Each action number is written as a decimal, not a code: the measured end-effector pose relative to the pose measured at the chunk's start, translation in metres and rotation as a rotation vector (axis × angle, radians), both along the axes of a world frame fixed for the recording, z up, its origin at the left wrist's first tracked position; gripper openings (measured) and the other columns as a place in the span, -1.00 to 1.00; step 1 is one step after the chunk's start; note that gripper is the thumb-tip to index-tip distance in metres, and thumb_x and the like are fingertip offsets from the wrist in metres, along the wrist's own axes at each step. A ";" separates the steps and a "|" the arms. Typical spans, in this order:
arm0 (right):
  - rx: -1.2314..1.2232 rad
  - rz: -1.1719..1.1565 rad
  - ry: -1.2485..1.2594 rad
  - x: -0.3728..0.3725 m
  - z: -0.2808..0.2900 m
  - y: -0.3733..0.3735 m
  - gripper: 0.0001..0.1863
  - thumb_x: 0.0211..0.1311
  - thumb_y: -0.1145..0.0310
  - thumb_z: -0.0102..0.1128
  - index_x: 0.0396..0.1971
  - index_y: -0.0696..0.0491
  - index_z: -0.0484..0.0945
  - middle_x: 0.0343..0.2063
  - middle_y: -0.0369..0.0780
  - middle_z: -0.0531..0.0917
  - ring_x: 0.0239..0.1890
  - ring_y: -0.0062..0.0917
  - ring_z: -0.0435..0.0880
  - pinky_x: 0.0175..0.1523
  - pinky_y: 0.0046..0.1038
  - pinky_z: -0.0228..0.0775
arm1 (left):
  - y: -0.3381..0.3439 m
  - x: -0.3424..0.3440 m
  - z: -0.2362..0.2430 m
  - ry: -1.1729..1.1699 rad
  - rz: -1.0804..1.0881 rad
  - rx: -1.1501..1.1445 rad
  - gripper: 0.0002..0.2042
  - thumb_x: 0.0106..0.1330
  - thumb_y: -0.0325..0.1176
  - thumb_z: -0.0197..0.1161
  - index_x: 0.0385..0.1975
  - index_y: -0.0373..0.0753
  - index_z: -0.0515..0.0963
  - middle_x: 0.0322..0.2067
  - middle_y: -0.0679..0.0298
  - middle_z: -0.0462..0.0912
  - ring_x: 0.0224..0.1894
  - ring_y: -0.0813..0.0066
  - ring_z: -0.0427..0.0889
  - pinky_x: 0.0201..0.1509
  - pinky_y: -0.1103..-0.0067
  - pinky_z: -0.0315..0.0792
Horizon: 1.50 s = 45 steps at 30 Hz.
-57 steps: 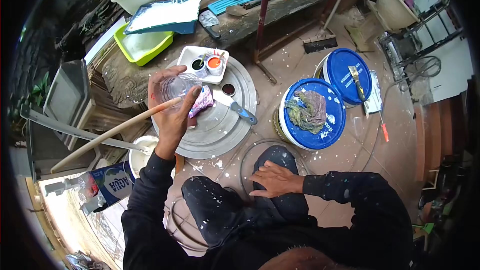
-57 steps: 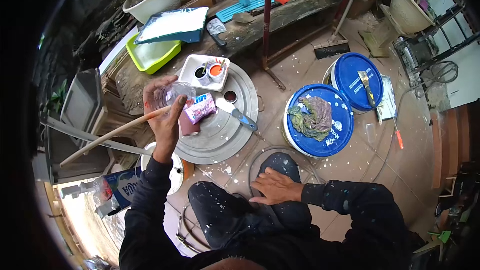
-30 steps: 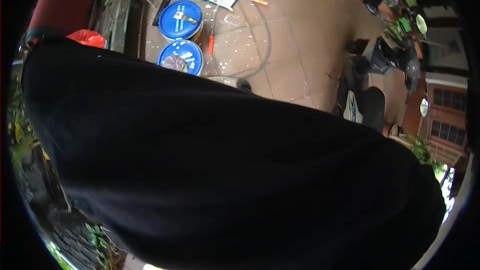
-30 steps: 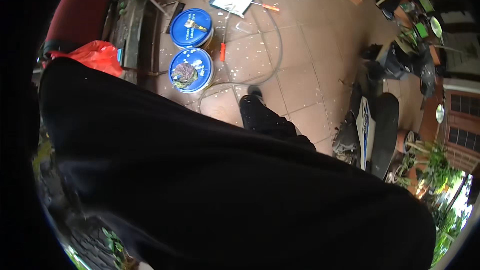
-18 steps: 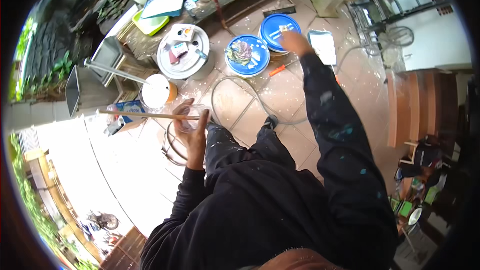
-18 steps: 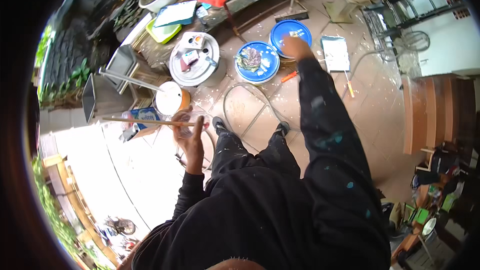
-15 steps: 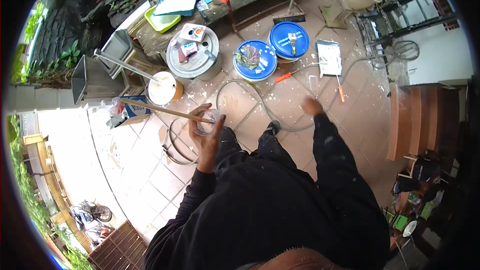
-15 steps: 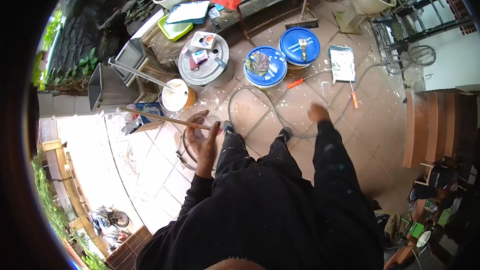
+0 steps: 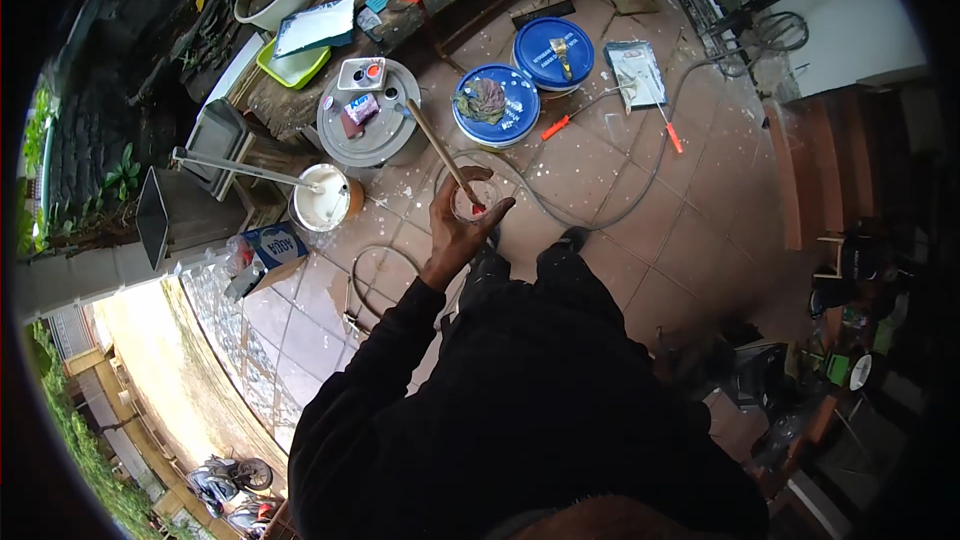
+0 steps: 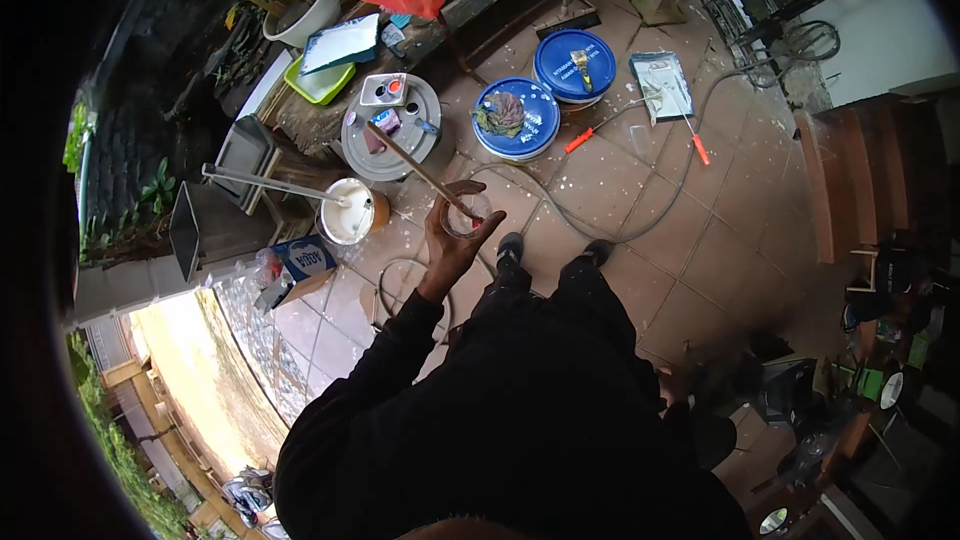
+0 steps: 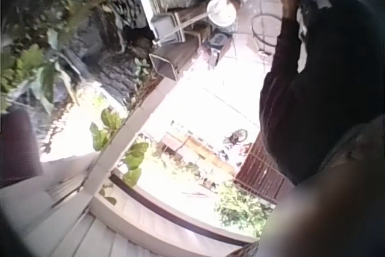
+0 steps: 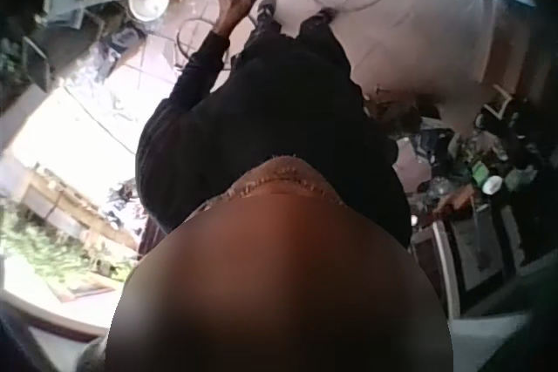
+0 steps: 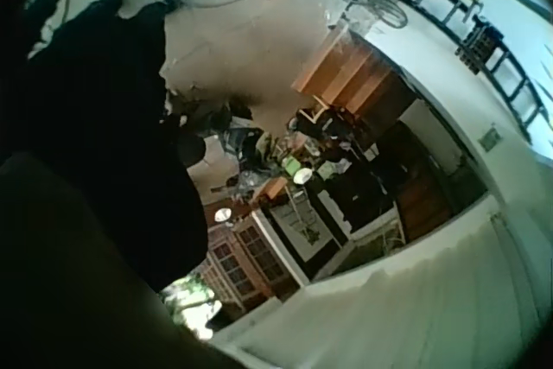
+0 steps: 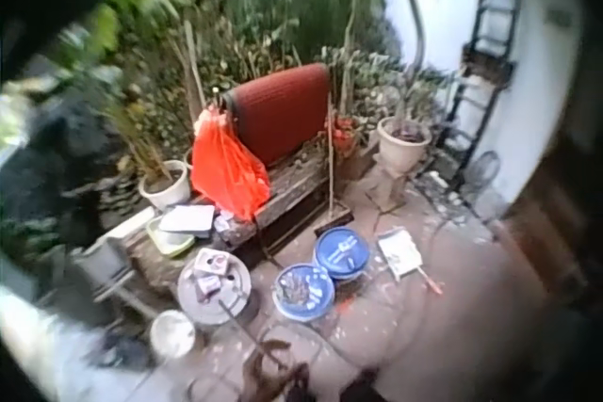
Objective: Mixing red paint in a cup and using a stick and rag to test or apply it.
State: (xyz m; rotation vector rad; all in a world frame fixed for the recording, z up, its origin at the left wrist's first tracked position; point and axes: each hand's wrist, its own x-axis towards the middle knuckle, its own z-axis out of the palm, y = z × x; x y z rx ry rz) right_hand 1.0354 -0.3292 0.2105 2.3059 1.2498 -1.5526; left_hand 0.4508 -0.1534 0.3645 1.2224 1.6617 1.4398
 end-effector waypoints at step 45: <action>0.120 -0.736 -0.113 0.503 -0.077 0.282 -0.59 0.25 0.12 0.28 -0.02 0.07 0.71 -0.28 -0.09 0.78 -0.19 -0.28 0.78 -0.01 -0.27 0.60 | 0.507 0.889 0.018 -0.066 -1.065 0.044 -0.50 0.07 -0.44 0.67 0.01 -0.28 0.59 -0.03 0.24 0.67 -0.02 0.44 0.65 0.09 0.52 0.53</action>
